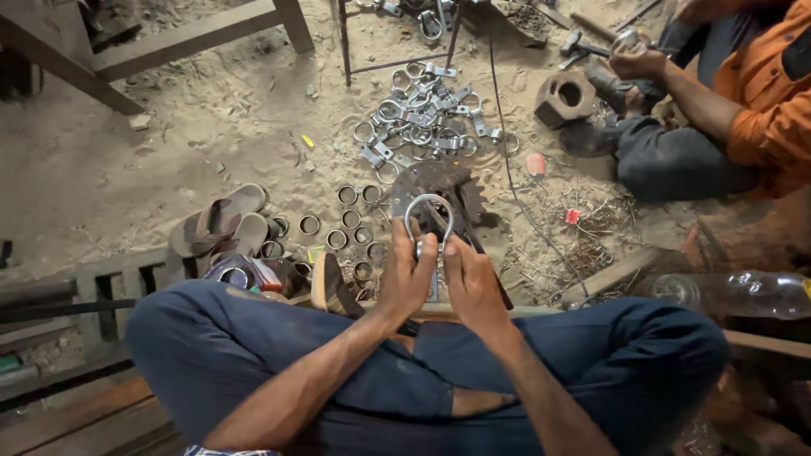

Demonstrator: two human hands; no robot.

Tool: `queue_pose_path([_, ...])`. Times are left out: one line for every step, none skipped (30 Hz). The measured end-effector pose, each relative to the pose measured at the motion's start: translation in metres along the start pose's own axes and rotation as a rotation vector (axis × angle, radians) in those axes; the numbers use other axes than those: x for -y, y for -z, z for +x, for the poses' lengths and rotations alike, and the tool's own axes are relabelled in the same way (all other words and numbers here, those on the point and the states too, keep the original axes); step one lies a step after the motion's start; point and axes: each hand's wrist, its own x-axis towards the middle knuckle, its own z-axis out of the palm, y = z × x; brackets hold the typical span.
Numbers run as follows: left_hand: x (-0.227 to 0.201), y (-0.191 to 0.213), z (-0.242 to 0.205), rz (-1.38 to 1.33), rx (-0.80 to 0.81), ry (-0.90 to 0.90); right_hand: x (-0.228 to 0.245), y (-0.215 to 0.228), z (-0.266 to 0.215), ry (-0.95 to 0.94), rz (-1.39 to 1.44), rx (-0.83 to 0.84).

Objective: The person sits cross-legged on the floor and assembles metal parts by hand. They pick up a metal ring and a bracket, fit them together, and use pliers to secure the connection. The process is repeated with multiple parts from a pile on the ground.

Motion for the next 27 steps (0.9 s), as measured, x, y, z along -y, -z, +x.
queue_pose_path([-0.002, 0.002, -0.001, 0.008, 0.015, -0.04, 0.002, 0.0, -0.002, -0.006, 0.042, 0.002])
queue_pose_path([-0.003, 0.004, -0.002, 0.015, 0.025, -0.078, 0.004, 0.001, -0.004, -0.011, 0.084, 0.007])
queue_pose_path([-0.003, 0.005, -0.002, 0.038, 0.066, -0.073, 0.005, 0.001, -0.006, -0.014, 0.128, 0.012])
queue_pose_path([-0.002, 0.007, -0.001, 0.061, 0.106, -0.065, 0.006, 0.002, -0.007, -0.02, 0.172, 0.019])
queue_pose_path([0.0, 0.007, 0.001, 0.084, 0.146, -0.058, 0.006, 0.004, -0.007, -0.025, 0.216, 0.025])
queue_pose_path([0.002, 0.006, 0.004, 0.044, 0.119, -0.07, 0.006, 0.005, -0.005, -0.001, 0.149, 0.016])
queue_pose_path([0.006, 0.004, 0.008, 0.003, 0.091, -0.081, 0.006, 0.008, 0.0, 0.023, 0.082, 0.007])
queue_pose_path([0.01, 0.001, 0.012, -0.039, 0.061, -0.091, 0.005, 0.01, 0.004, 0.047, 0.015, 0.0])
queue_pose_path([0.014, -0.003, 0.016, 0.006, -0.048, -0.193, 0.004, 0.014, 0.007, 0.142, -0.11, -0.039])
queue_pose_path([0.019, -0.004, 0.021, 0.058, -0.157, -0.295, 0.003, 0.016, 0.01, 0.24, -0.226, -0.073])
queue_pose_path([0.023, -0.004, 0.024, 0.11, -0.263, -0.399, 0.003, 0.016, 0.012, 0.338, -0.341, -0.107])
queue_pose_path([0.026, -0.002, 0.027, -0.155, -0.24, -0.189, 0.003, 0.015, 0.015, 0.319, -0.464, -0.096])
queue_pose_path([0.028, 0.0, 0.03, -0.418, -0.212, 0.023, 0.003, 0.013, 0.017, 0.3, -0.587, -0.084])
queue_pose_path([0.03, 0.001, 0.032, -0.68, -0.176, 0.24, 0.003, 0.011, 0.019, 0.277, -0.713, -0.074])
queue_pose_path([0.031, 0.004, 0.034, -0.701, -0.186, 0.333, 0.002, 0.007, 0.021, 0.272, -0.782, -0.079])
queue_pose_path([0.031, 0.005, 0.035, -0.727, -0.193, 0.429, 0.001, 0.004, 0.021, 0.263, -0.857, -0.083])
queue_pose_path([0.031, 0.008, 0.036, -0.753, -0.197, 0.526, -0.001, 0.0, 0.022, 0.254, -0.932, -0.086])
queue_pose_path([0.03, 0.009, 0.036, -0.806, -0.179, 0.539, -0.005, -0.001, 0.022, 0.254, -0.944, -0.101])
queue_pose_path([0.029, 0.01, 0.035, -0.858, -0.161, 0.551, -0.008, -0.003, 0.023, 0.253, -0.956, -0.115])
queue_pose_path([0.027, 0.01, 0.037, -0.912, -0.143, 0.561, -0.012, -0.004, 0.024, 0.256, -0.967, -0.131])
queue_pose_path([0.024, 0.01, 0.037, -0.907, -0.137, 0.564, -0.014, -0.003, 0.024, 0.241, -0.967, -0.103])
queue_pose_path([0.021, 0.011, 0.038, -0.899, -0.134, 0.564, -0.017, -0.002, 0.024, 0.23, -0.963, -0.075])
queue_pose_path([0.018, 0.011, 0.039, -0.891, -0.13, 0.564, -0.02, 0.0, 0.025, 0.218, -0.959, -0.048])
queue_pose_path([0.016, 0.013, 0.039, -0.893, -0.127, 0.567, -0.022, 0.001, 0.025, 0.223, -0.934, -0.053])
queue_pose_path([0.014, 0.014, 0.039, -0.896, -0.124, 0.57, -0.025, 0.001, 0.026, 0.228, -0.908, -0.057])
queue_pose_path([0.013, 0.014, 0.039, -0.899, -0.119, 0.575, -0.027, 0.003, 0.027, 0.229, -0.884, -0.062])
queue_pose_path([0.012, 0.014, 0.038, -0.882, -0.101, 0.547, -0.03, 0.006, 0.028, 0.165, -0.719, -0.039])
